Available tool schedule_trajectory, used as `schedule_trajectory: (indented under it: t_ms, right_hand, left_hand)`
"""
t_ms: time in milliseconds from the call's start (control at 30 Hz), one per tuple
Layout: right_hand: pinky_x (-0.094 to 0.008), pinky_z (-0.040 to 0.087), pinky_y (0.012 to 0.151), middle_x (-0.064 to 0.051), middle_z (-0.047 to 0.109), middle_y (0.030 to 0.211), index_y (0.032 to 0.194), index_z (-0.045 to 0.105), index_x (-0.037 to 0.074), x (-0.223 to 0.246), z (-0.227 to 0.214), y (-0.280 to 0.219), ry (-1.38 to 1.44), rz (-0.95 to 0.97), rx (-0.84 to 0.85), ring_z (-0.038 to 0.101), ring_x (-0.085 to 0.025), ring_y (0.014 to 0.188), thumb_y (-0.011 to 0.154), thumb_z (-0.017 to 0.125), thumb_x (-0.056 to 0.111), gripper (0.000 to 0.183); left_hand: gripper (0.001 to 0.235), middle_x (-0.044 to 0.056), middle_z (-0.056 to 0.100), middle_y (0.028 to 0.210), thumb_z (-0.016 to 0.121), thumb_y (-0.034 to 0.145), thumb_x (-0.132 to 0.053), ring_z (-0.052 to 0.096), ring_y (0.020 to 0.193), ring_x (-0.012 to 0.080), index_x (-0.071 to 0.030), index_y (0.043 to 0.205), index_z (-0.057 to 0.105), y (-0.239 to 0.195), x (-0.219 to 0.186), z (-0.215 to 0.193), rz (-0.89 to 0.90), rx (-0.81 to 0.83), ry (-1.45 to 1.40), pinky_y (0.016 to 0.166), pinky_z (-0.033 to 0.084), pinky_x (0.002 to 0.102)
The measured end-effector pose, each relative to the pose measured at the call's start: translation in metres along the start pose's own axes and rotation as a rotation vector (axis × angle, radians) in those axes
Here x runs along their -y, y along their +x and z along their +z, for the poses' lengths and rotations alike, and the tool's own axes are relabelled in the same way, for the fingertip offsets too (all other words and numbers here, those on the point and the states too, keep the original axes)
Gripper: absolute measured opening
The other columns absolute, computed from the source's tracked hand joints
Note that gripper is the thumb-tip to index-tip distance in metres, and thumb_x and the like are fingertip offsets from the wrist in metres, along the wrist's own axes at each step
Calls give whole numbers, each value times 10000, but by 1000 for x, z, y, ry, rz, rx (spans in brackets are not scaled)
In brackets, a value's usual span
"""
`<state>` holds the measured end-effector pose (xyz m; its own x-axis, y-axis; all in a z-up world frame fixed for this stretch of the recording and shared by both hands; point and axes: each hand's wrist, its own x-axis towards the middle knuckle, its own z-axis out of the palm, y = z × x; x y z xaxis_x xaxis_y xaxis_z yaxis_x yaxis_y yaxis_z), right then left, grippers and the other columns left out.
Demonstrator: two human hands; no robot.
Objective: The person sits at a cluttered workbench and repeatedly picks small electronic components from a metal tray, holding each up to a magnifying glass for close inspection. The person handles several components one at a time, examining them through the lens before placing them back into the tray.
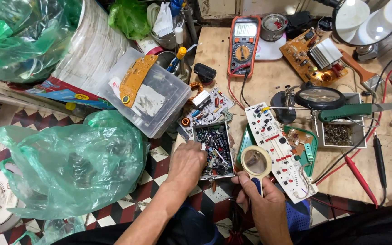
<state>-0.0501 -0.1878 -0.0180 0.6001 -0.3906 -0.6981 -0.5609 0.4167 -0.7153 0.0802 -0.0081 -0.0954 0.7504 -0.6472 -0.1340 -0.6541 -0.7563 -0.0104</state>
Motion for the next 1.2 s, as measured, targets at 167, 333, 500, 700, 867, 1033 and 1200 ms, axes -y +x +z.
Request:
schedule_trajectory:
  t_ms: [167, 333, 500, 700, 867, 1033, 1200]
  right_hand:
    - [-315, 428, 539, -162, 681, 621, 1066, 894, -73, 0, -2, 1, -4, -42, -19, 557, -217, 550, 1051, 762, 193, 297]
    - [-337, 432, 556, -195, 743, 676, 1073, 881, -82, 11, -1, -5, -43, -36, -15, 530, -232, 544, 1066, 744, 167, 285]
    - [-360, 442, 559, -213, 760, 717, 1063, 855, -108, 15, 1, -5, -44, -21, -19, 537, -252, 556, 1074, 735, 147, 281]
    - [-324, 405, 531, -166, 680, 616, 1063, 899, -69, 5, 1, 0, -59, -54, -14, 525, -223, 525, 1067, 742, 191, 304]
    - [-338, 430, 558, -164, 661, 605, 1046, 917, -84, 8, 5, -3, -94, -22, -14, 524, -229, 544, 1072, 746, 199, 332]
    - [-335, 418, 544, -183, 677, 641, 1092, 864, -98, 0, 1, 1, 1, -76, -8, 516, -230, 549, 1078, 726, 146, 281]
    - [-346, 429, 556, -216, 739, 719, 1136, 850, -93, 6, 0, -5, -6, -66, 9, 519, -236, 558, 1086, 709, 128, 266]
  left_hand:
    - [219, 24, 742, 923, 874, 940, -109, 691, 1023, 249, -156, 748, 780, 18, -5, -4, 37, 192, 156, 989, 560, 507]
    - [146, 60, 782, 856, 801, 980, -3, 753, 807, 217, -107, 877, 806, 34, 7, -3, 39, -7, 182, 856, 673, 449]
    - [316, -18, 581, 698, 655, 1088, 20, 573, 611, 181, -145, 820, 677, 45, 24, 0, -80, -60, -5, 621, 673, 372]
    - [122, 131, 729, 1018, 775, 1003, 17, 704, 969, 303, -59, 1090, 735, 17, 10, -45, 124, 111, -318, 868, 626, 413]
    - [484, 119, 745, 1166, 943, 898, -266, 695, 1203, 363, -120, 1310, 737, 21, 6, -20, 246, 304, -215, 1068, 545, 554]
    - [317, 75, 817, 1025, 916, 902, -325, 745, 1020, 331, -160, 1137, 780, 21, 15, -3, 304, 131, -162, 960, 548, 481]
    - [104, 33, 727, 885, 775, 1071, -246, 738, 827, 229, -142, 1078, 774, 25, 29, -19, 167, 22, -269, 823, 653, 428]
